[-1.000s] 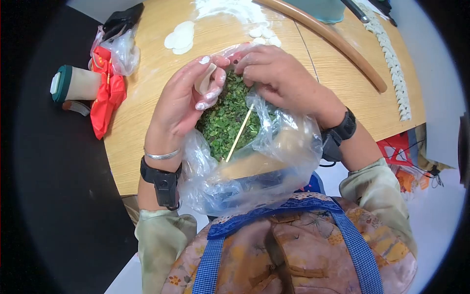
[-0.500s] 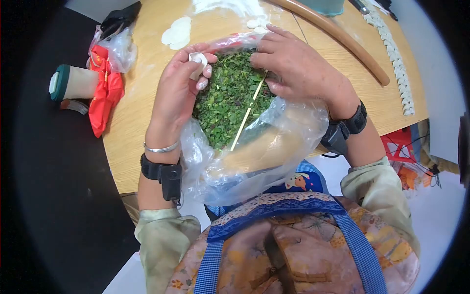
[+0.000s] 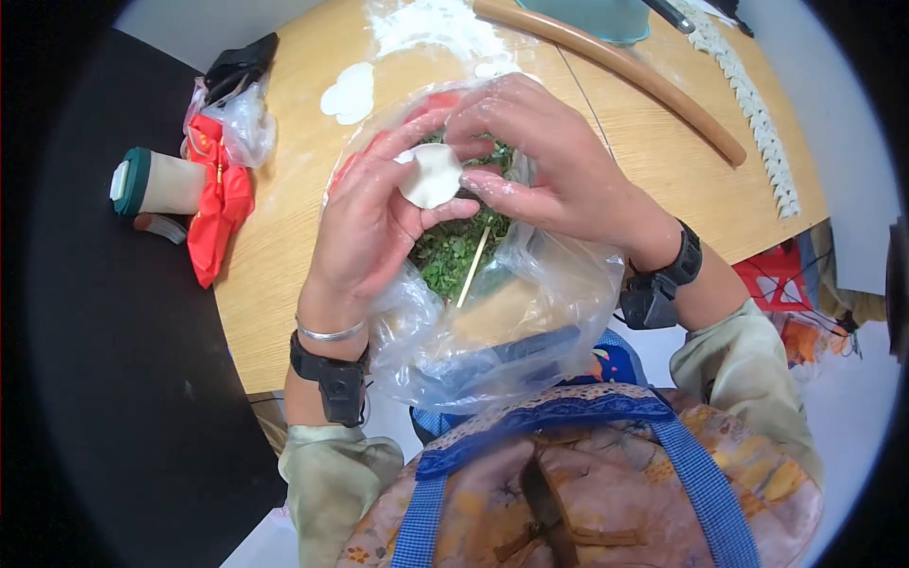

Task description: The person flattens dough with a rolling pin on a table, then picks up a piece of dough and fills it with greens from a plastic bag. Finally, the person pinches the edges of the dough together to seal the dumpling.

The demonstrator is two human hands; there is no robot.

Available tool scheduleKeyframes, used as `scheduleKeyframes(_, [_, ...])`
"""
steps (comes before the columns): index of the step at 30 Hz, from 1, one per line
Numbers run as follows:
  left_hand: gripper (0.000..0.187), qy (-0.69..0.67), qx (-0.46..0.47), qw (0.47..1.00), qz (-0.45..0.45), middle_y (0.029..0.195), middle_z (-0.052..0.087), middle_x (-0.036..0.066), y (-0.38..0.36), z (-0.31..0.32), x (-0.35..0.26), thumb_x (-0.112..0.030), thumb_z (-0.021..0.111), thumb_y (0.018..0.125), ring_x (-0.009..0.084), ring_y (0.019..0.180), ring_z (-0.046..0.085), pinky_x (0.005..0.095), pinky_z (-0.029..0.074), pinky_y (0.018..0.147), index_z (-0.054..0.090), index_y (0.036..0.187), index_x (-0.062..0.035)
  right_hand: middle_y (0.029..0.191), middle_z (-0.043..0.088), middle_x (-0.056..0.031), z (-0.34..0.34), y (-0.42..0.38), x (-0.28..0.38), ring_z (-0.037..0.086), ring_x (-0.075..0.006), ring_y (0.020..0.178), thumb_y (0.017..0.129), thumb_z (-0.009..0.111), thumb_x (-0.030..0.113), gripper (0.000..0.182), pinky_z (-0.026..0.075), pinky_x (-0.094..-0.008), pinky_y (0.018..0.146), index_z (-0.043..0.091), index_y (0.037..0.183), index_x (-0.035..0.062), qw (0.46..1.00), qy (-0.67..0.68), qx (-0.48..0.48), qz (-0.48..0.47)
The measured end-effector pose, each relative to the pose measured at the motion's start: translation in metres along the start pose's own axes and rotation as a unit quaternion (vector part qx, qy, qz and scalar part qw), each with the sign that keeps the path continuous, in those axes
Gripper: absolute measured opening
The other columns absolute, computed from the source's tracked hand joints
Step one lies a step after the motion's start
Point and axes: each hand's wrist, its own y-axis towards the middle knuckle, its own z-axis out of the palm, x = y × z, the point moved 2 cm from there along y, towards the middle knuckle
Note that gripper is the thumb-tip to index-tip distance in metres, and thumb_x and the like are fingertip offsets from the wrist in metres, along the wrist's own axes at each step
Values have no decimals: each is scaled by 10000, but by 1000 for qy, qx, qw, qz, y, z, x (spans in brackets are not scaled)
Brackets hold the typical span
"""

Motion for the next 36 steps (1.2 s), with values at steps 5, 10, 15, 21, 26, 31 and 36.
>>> scheduleKeyframes(5, [444,47,-15,999,6,1317,557,232,-3,2,3,-62,411,991,330,1197,602,373,595,897,381,1417,60,1082,631,-149,14,-5,-14,604,-360,1028,781,691,123,378,503,-426,913,621,1143,41,1000,3,-13,-13])
scheduleKeyframes(10, [301,96,-110,988,59,1230,608,279,4,-22,2,-59,492,968,319,1078,671,348,590,903,462,1249,41,1104,622,-169,8,-8,-22,620,-358,1007,797,713,138,404,519,-433,871,588,1169,39,985,109,76,113])
scheduleKeyframes(15, [285,95,-122,986,63,1209,642,240,2,-23,1,-50,495,977,285,1078,676,316,599,870,507,1251,27,1011,634,-161,12,-8,-25,627,-355,957,782,744,179,307,511,-452,833,650,1031,26,984,-86,120,101])
scheduleKeyframes(21, [332,85,-110,988,69,1226,646,209,3,-32,5,-151,502,1009,201,1009,685,237,583,751,510,1291,23,924,636,-138,26,-9,-23,618,-340,925,760,758,156,254,500,-438,818,673,960,26,981,-111,133,85])
scheduleKeyframes(26, [343,129,-112,984,41,1154,675,182,3,-30,7,-196,495,1021,171,932,687,220,565,711,517,1289,17,878,627,-128,27,-8,-28,603,-330,904,754,759,118,236,493,-424,801,673,950,17,979,-113,146,90])
scheduleKeyframes(31, [341,141,-149,978,46,1152,675,185,2,-28,3,-202,476,1022,186,924,691,226,566,729,524,1272,25,821,639,-132,20,-3,-23,620,-353,856,750,740,135,149,486,-464,962,665,833,36,988,-67,106,85])
scheduleKeyframes(36, [337,83,-117,988,63,1162,668,197,3,-30,5,-186,452,1027,206,949,696,243,578,763,518,1269,40,794,642,-132,24,-6,-20,622,-346,832,750,747,140,149,482,-458,967,663,826,43,979,-144,130,58])
